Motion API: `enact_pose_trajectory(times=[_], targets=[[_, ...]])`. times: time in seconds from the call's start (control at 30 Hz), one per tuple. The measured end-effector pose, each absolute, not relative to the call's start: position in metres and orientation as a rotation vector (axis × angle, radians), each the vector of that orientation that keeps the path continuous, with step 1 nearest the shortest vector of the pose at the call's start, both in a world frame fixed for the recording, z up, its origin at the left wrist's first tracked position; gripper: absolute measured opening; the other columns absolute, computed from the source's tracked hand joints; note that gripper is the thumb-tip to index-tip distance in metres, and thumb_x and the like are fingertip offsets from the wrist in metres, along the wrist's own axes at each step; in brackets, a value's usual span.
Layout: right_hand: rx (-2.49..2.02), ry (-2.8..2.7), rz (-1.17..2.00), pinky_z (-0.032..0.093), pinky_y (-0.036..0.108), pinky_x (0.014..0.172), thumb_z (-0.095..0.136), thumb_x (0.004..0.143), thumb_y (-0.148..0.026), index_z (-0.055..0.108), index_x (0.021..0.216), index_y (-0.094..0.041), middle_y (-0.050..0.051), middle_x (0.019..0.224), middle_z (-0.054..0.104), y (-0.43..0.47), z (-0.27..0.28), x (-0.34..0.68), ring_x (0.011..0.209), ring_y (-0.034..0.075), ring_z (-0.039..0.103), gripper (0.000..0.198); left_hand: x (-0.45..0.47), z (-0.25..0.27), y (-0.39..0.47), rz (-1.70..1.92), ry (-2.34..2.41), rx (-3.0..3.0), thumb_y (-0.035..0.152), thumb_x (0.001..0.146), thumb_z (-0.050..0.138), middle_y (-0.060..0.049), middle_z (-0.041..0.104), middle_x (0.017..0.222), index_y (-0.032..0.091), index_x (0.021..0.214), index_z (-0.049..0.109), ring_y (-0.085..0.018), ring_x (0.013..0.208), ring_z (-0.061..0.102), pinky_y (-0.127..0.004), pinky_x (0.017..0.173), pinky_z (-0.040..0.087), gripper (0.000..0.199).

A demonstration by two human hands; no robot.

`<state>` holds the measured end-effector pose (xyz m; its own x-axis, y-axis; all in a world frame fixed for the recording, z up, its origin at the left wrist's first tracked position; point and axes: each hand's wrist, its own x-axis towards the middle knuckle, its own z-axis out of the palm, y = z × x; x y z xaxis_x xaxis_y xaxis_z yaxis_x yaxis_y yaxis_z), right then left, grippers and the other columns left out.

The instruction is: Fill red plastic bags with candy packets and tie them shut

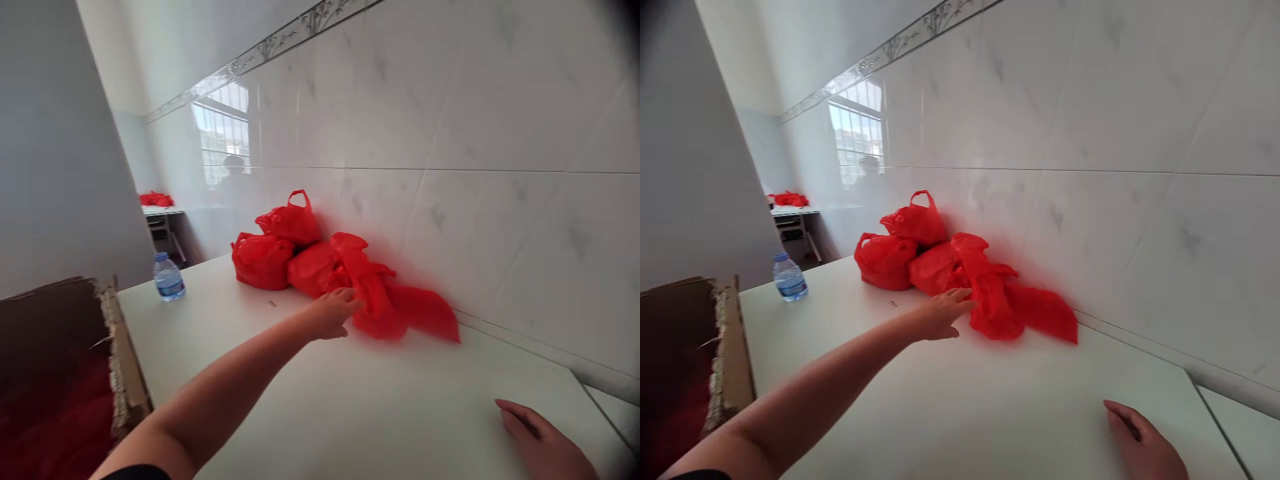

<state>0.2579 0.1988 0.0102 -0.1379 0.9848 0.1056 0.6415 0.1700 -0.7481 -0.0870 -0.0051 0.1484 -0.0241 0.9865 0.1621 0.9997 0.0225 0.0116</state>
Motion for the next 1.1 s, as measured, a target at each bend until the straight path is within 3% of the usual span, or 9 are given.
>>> enact_pose_trajectory(times=[0.13,0.2,0.3,0.4,0.57,0.73,0.9,1.0,1.1], targets=[[-1.500,-1.840,0.907,0.050,0.042,0.076,0.053,0.065,-0.053,0.070,0.085,-0.032,0.002,0.097,0.070,0.205,0.008,0.259,0.092,0.029,0.063,0.033,-0.061,0.118,0.068,-0.159,-2.027,-2.121,0.020,0.064,0.077,-0.011,0.005,0.158,0.032,0.145,0.025,-0.039,0.143,0.003,-0.061,0.110,0.013,0.098],[-1.489,-1.829,0.914,0.049,0.042,0.075,0.052,0.065,-0.055,0.069,0.087,-0.031,0.002,0.098,0.069,0.205,0.007,0.259,0.092,0.029,0.063,0.037,-0.059,0.108,0.098,-0.133,-2.099,-2.045,0.023,0.054,0.083,-0.012,0.000,0.158,0.033,0.146,0.021,-0.045,0.141,0.001,-0.070,0.104,0.013,0.111],[-1.482,-1.827,0.933,0.048,0.041,0.075,0.050,0.066,-0.056,0.069,0.089,-0.030,0.002,0.097,0.069,0.205,0.005,0.258,0.092,0.028,0.063,0.040,-0.064,0.100,0.125,-0.133,-2.198,-1.986,0.017,0.054,0.080,-0.021,0.024,0.152,0.026,0.140,0.038,-0.051,0.130,0.030,-0.065,0.091,0.038,0.096],[-1.476,-1.839,0.962,0.047,0.038,0.076,0.047,0.069,-0.056,0.067,0.093,-0.029,0.001,0.096,0.069,0.207,0.004,0.258,0.093,0.026,0.062,0.042,-0.064,0.101,0.131,-0.197,-2.151,-1.997,0.007,0.073,0.059,-0.019,0.058,0.121,0.020,0.116,0.061,-0.036,0.106,0.057,-0.045,0.080,0.049,0.044],[-1.461,-1.840,0.983,0.045,0.035,0.076,0.044,0.073,-0.054,0.064,0.098,-0.027,0.001,0.095,0.067,0.208,0.005,0.252,0.087,0.023,0.062,0.041,-0.034,0.111,0.112,-0.413,-1.885,-2.033,0.007,0.089,0.032,-0.012,0.054,0.130,0.020,0.120,0.056,-0.027,0.115,0.048,-0.043,0.094,0.043,0.041],[-1.437,-1.516,0.707,0.047,0.035,0.070,0.048,0.076,-0.049,0.048,0.123,-0.017,0.012,0.111,0.059,0.198,0.017,0.247,0.082,0.024,0.062,0.057,0.002,0.093,0.066,-0.509,-1.692,-2.179,0.012,0.090,0.037,-0.007,0.059,0.126,0.023,0.114,0.059,-0.022,0.110,0.051,-0.037,0.094,0.044,0.034],[-1.372,-1.375,0.123,0.035,0.049,0.099,0.053,0.074,-0.042,0.039,0.133,0.001,0.028,0.126,0.046,0.206,0.033,0.256,0.121,0.039,0.041,0.074,0.011,0.059,0.015,-0.696,-1.809,-2.104,0.002,0.074,0.045,-0.010,0.041,0.143,0.028,0.126,0.050,-0.027,0.129,0.038,-0.046,0.103,0.038,0.058],[-1.407,-1.435,0.109,0.033,0.052,0.100,0.054,0.075,-0.043,0.030,0.140,-0.002,0.027,0.137,0.036,0.218,0.037,0.255,0.128,0.040,0.033,0.080,0.013,0.048,-0.008,-0.759,-1.905,-2.000,0.010,0.072,0.052,-0.014,0.019,0.153,0.028,0.142,0.029,-0.031,0.139,0.023,-0.051,0.107,0.033,0.076],[-1.547,-1.576,0.178,0.034,0.053,0.097,0.049,0.078,-0.044,0.026,0.145,-0.011,0.022,0.145,0.028,0.225,0.038,0.248,0.131,0.040,0.029,0.078,0.019,0.044,-0.025,-0.774,-1.800,-1.910,0.021,0.073,0.060,-0.019,0.022,0.150,0.023,0.146,0.021,-0.036,0.136,0.026,-0.055,0.103,0.035,0.083]])
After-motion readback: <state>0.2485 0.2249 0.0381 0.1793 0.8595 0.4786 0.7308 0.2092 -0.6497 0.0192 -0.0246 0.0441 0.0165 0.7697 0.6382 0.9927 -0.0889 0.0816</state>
